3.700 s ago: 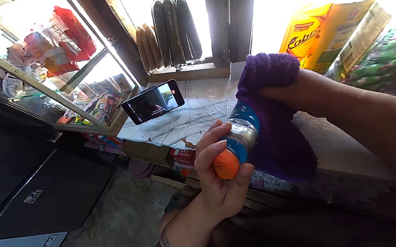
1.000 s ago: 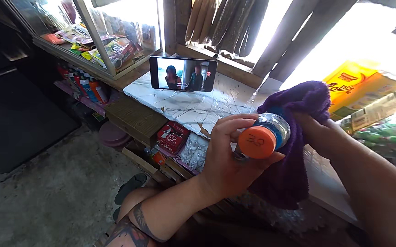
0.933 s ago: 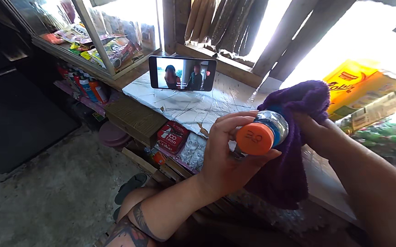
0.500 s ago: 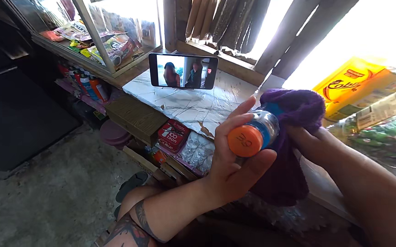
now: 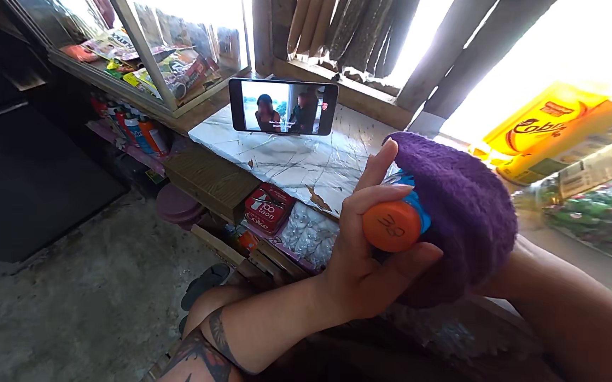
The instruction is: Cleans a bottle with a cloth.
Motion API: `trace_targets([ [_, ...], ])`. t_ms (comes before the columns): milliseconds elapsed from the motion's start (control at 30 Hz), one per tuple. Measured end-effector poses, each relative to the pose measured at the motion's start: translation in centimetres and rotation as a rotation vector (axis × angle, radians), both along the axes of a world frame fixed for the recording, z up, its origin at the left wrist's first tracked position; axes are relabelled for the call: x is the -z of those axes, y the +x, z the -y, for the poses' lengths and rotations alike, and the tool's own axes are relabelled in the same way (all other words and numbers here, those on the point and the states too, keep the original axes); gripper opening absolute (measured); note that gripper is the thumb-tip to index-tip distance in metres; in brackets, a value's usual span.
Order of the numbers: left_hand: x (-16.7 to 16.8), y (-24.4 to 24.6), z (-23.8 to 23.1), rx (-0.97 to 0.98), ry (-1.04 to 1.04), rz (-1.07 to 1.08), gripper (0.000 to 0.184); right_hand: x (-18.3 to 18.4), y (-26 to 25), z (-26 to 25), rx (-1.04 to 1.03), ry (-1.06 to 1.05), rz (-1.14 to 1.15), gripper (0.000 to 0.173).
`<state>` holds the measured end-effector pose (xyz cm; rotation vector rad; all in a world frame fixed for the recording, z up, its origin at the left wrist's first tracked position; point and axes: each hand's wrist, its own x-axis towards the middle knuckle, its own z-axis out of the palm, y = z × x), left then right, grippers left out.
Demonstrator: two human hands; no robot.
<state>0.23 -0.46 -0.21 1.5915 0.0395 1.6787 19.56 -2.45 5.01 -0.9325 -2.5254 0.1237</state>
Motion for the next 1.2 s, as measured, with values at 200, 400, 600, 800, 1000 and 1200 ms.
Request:
trace_targets([
  [200, 0.0, -0.1, 0.2, 0.015, 0.017, -0.029, 0.035, 0.0, 0.1, -0.2, 0.132, -0.009, -0.042, 0.027],
  [400, 0.2, 0.2, 0.3, 0.049, -0.005, -0.031, 0.035, -0.7, 0.9, -1.5, 0.271, 0.004, -0.045, 0.066],
  [600, 0.1, 0.1, 0.3, 0.048, 0.029, -0.066, 0.034, -0.8, 2.0, -2.8, 0.331, -0.015, 0.013, 0.077],
  [800, -0.5, -0.4, 0.4, 0.086, 0.028, -0.073, 0.037, -4.1, -0.1, -1.4, 0.411, -0.152, -0.123, 0.053],
  [1000, -0.2, 0.1, 0.4, 0.043, -0.243, 0.114, 0.050, -0.5, 1.4, -2.6, 0.385, 0.133, -0.128, 0.074],
  [1200, -0.1, -0.3, -0.7, 0.027, -0.183, 0.157, 0.043, -0.2, 0.8, -1.9, 0.457, 0.064, -0.163, 0.082],
])
